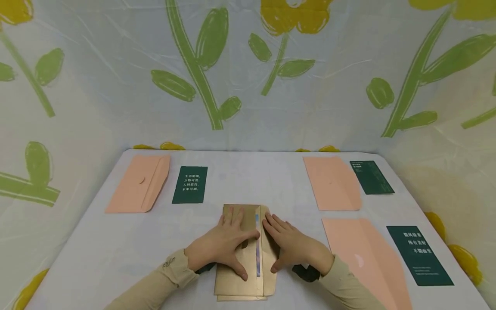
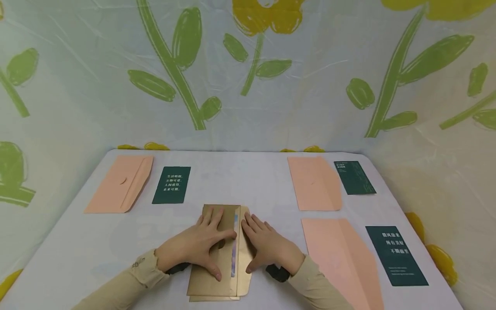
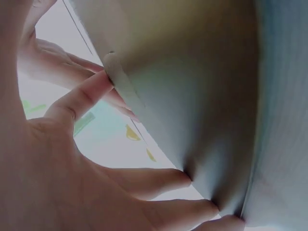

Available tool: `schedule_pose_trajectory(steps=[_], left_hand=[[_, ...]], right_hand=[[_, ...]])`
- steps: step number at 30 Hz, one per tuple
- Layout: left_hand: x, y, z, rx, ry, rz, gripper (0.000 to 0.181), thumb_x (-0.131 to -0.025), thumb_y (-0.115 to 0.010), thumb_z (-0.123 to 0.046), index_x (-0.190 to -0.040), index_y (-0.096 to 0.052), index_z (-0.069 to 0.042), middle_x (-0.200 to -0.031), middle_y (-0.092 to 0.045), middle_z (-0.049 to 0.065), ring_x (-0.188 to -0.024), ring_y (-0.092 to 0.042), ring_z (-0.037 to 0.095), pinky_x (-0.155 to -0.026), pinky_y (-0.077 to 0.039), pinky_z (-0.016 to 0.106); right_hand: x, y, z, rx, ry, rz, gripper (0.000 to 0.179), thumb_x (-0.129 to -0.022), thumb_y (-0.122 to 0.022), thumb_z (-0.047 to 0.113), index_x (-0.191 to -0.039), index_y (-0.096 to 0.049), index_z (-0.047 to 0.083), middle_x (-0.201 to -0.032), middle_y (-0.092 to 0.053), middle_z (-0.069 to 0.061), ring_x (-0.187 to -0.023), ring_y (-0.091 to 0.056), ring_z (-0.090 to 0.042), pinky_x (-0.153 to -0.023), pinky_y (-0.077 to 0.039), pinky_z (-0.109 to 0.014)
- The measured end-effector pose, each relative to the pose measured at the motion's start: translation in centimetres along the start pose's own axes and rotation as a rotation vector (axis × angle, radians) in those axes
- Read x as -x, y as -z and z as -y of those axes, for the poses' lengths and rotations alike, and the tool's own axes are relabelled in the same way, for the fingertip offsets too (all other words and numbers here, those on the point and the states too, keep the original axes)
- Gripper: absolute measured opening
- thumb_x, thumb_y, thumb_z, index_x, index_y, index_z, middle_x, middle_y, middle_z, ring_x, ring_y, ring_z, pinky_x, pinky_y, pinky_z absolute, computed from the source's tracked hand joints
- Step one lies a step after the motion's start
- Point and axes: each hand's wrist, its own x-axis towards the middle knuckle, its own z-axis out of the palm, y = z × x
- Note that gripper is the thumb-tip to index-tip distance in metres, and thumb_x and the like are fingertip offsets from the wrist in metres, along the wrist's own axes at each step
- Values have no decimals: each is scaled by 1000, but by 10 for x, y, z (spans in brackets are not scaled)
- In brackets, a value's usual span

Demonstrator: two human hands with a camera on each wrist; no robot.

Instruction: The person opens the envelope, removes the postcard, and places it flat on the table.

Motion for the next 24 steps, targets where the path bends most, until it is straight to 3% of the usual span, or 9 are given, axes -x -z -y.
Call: schedule_pose_trajectory(steps=[10,15,20,24], left_hand=[[-9,-9,-3,8,9,-90,73,-84,-58,-73,-143,-48,-31,-155,-25,33,-136,-15,65,-98,-31,75],[-10,-10,-5,-73,14,-113,69,-85,-55,-74,-141,-48,-33,-153,-29,32,-135,-21,64,-94,-38,72],[-10,-10,-6,-99,24,-108,77,-85,-52,-77,-147,-44,-33,-153,-29,32,-135,-24,63,-93,-41,70],[-10,-9,-7,-99,24,-113,81,-82,-50,-81,-148,-41,-34,-154,-28,32,-135,-25,63,-93,-41,70]], right_hand=[[1,1,-2,22,3,14,120,-69,-90,41,-155,-20,-5,-163,-8,-23,-149,-9,-40,-113,-20,-62],[0,0,-1,-6,-5,31,115,-76,-86,42,-155,-18,-5,-163,-5,-23,-150,-6,-39,-114,-17,-62],[-1,-4,2,-36,-13,44,99,-92,-65,52,-158,-12,1,-163,2,-22,-150,1,-39,-115,-11,-63],[-2,-8,5,-17,-23,27,92,-96,-54,58,-160,-12,7,-163,4,-24,-149,3,-41,-114,-9,-64]])
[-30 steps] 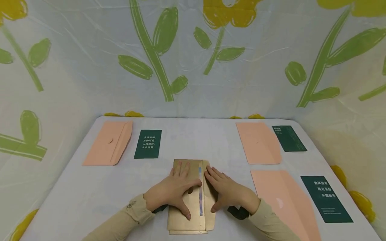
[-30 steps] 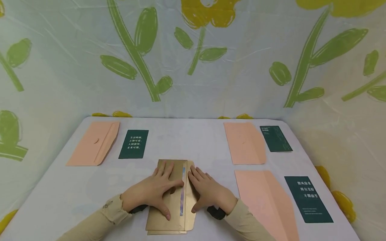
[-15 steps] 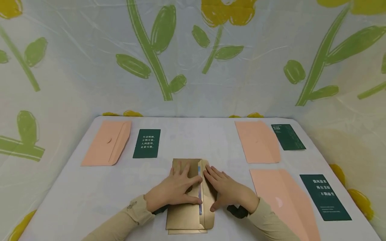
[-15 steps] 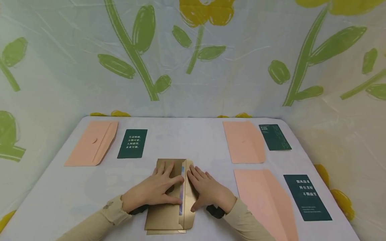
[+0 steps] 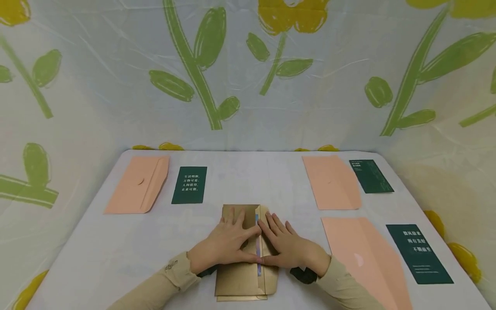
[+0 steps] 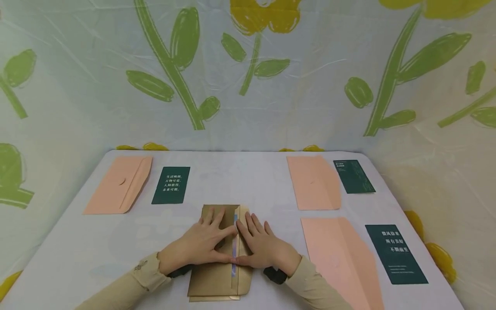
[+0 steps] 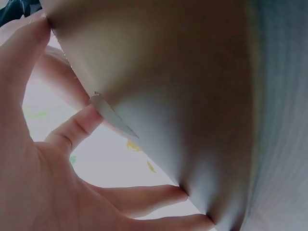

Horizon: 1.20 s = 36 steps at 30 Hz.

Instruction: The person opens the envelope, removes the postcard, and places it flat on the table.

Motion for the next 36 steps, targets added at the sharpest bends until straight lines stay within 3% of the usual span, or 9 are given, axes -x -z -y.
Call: schedule_pose_trajectory(steps=[11,18,27,36], left_hand=[[-1,-1,0,31,-10,-21,74,-81,-55,-79,-138,-46,-34,-152,-31,33,-134,-26,64,-91,-42,71],[0,-2,-1,30,-8,-26,74,-79,-56,-80,-138,-46,-37,-151,-31,32,-135,-25,63,-92,-42,70],[0,-1,1,40,-9,-19,76,-78,-56,-80,-140,-45,-38,-153,-30,31,-135,-26,62,-92,-42,70],[0,0,0,59,-12,-26,75,-77,-58,-79,-139,-44,-40,-152,-31,32,-135,-25,64,-91,-41,72]], right_hand=[[2,-12,9,123,-30,-86,84,-92,-62,56,-155,-33,9,-161,-2,-30,-148,-4,-46,-111,-17,-67],[1,-16,11,115,-78,-126,86,-88,-67,57,-155,-35,13,-159,-5,-34,-147,-6,-48,-110,-18,-68],[1,-18,11,153,-80,-172,87,-86,-68,59,-152,-38,12,-158,-11,-35,-146,-12,-49,-107,-22,-70],[3,-16,13,128,-107,-146,88,-87,-67,59,-154,-33,13,-159,-6,-34,-148,-8,-47,-110,-21,-68]])
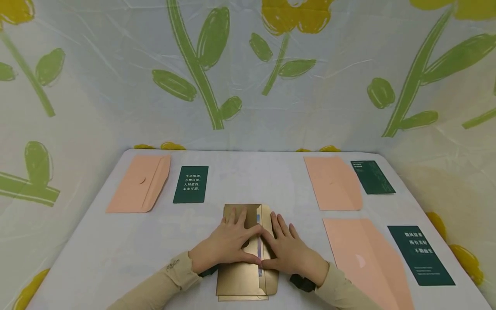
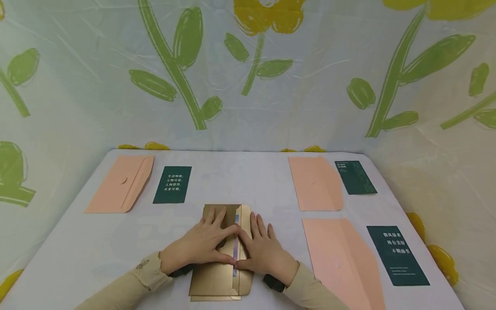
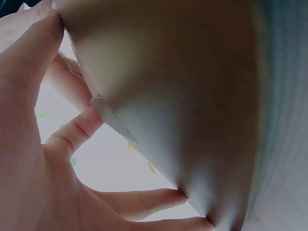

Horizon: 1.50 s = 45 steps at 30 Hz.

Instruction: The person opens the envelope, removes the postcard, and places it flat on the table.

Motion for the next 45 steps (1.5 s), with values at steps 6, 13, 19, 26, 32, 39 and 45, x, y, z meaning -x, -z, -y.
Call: schedule_pose_trajectory(steps=[6,13,19,26,32,39,45], left_hand=[[1,-1,1,27,-1,-13,71,-78,-61,-76,-137,-48,-38,-153,-28,32,-134,-23,66,-89,-40,74],[0,-3,1,29,11,0,76,-78,-61,-76,-141,-48,-35,-156,-25,30,-135,-23,65,-91,-40,73],[0,-1,2,52,17,27,78,-79,-61,-74,-146,-43,-38,-157,-21,29,-136,-21,63,-94,-39,72],[1,-2,2,55,8,22,71,-80,-59,-75,-141,-42,-42,-158,-20,30,-136,-20,64,-92,-38,74],[0,-2,2,5,19,21,78,-80,-57,-78,-145,-43,-37,-157,-23,29,-136,-23,62,-93,-40,71],[1,-2,3,-11,18,11,83,-79,-57,-79,-148,-43,-36,-158,-24,27,-137,-24,61,-93,-41,71],[0,-1,3,25,5,16,83,-79,-61,-75,-148,-42,-35,-158,-22,28,-137,-23,62,-91,-41,72]], right_hand=[[-1,3,4,2,26,9,92,-87,-68,58,-156,-30,12,-159,2,-35,-147,0,-49,-107,-16,-73],[3,-1,6,145,67,-50,80,-88,-66,58,-152,-43,15,-162,-7,-27,-148,-8,-45,-107,-17,-74],[8,-6,4,165,185,-43,61,-95,-59,50,-144,-53,15,-160,-28,-16,-149,-21,-33,-111,-19,-67],[8,-12,-3,192,241,-117,55,-102,-45,52,-142,-55,17,-157,-36,-11,-146,-27,-36,-107,-26,-69],[9,-9,-4,232,213,-137,49,-104,-41,47,-145,-53,22,-158,-35,-7,-146,-28,-35,-107,-27,-67],[12,-9,-7,257,215,-163,53,-103,-43,50,-146,-52,22,-160,-32,-6,-145,-30,-35,-106,-29,-67],[12,-11,-5,134,249,-19,84,-96,-47,64,-154,-35,5,-162,-18,-21,-149,-13,-39,-106,-24,-71]])
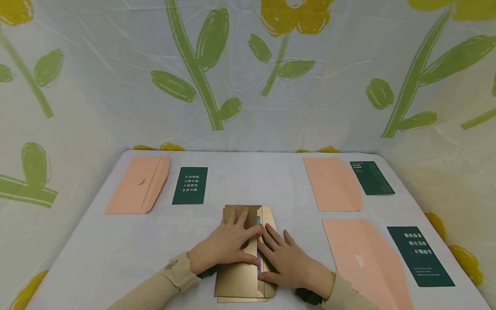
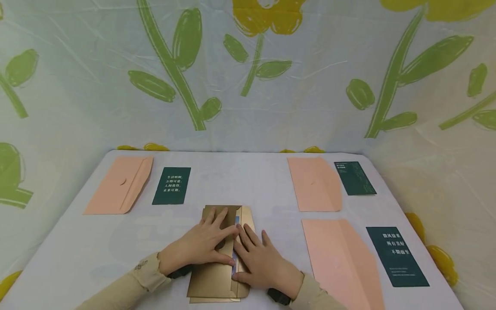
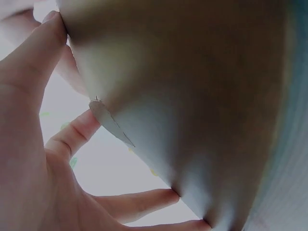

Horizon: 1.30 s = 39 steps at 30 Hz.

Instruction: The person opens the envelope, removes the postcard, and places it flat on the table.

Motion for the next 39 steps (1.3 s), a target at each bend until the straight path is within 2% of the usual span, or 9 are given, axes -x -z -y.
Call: schedule_pose_trajectory(steps=[4,12,20,27,30,32,35,37,39], left_hand=[[0,1,-1,7,-12,3,80,-78,-62,-74,-145,-43,-35,-157,-22,29,-136,-22,63,-90,-41,72],[0,2,-2,-24,-21,9,80,-80,-63,-73,-146,-43,-32,-157,-23,29,-136,-23,63,-92,-41,71],[-1,1,-3,-28,-19,5,76,-79,-62,-74,-142,-45,-35,-157,-23,29,-136,-23,62,-91,-41,71],[0,1,-2,1,-16,14,63,-78,-65,-73,-126,-53,-33,-155,-27,29,-136,-21,64,-91,-40,72],[1,1,-2,8,-20,13,61,-78,-66,-71,-123,-54,-32,-154,-30,30,-135,-21,65,-90,-40,73],[1,0,-2,3,-20,7,60,-77,-66,-71,-121,-55,-32,-153,-31,30,-134,-22,65,-89,-41,73],[1,0,-2,-14,-19,-6,59,-77,-67,-71,-120,-55,-32,-152,-32,30,-134,-24,65,-88,-42,73],[1,-1,-2,-20,-19,-13,59,-77,-67,-71,-119,-55,-32,-152,-33,30,-133,-24,66,-87,-42,73],[1,-1,-2,-27,-19,-18,59,-76,-67,-72,-118,-54,-32,-151,-33,30,-133,-25,66,-86,-43,73]], right_hand=[[-2,0,6,-32,-17,77,99,-91,-52,69,-155,-25,-2,-162,-8,-23,-150,-2,-40,-108,-18,-72],[-3,2,3,-49,-44,0,90,-95,-53,58,-156,-24,-1,-164,-7,-22,-150,-8,-39,-104,-22,-74],[3,9,-14,-168,-28,27,85,-98,-56,49,-158,-17,3,-163,-3,-23,-149,-6,-42,-105,-15,-75],[2,18,-22,-220,-50,59,83,-94,-66,42,-155,-27,0,-163,-9,-23,-149,-8,-42,-108,-19,-71],[-1,22,-24,-233,-38,11,77,-93,-69,37,-150,-37,-3,-160,-21,-25,-146,-17,-45,-105,-26,-70],[-4,24,-25,-234,-21,-62,67,-91,-72,32,-141,-48,-5,-151,-37,-25,-138,-30,-45,-100,-35,-67],[-11,26,-28,-261,-9,-183,44,-91,-73,25,-122,-64,-4,-124,-59,-18,-110,-50,-32,-87,-47,-49],[-17,26,-31,-326,-25,-233,30,-92,-72,22,-110,-69,-2,-104,-64,-9,-92,-53,-22,-77,-48,-36],[-22,26,-35,-424,-66,-244,23,-94,-69,19,-103,-71,-2,-93,-66,-4,-81,-56,-15,-69,-48,-28]])
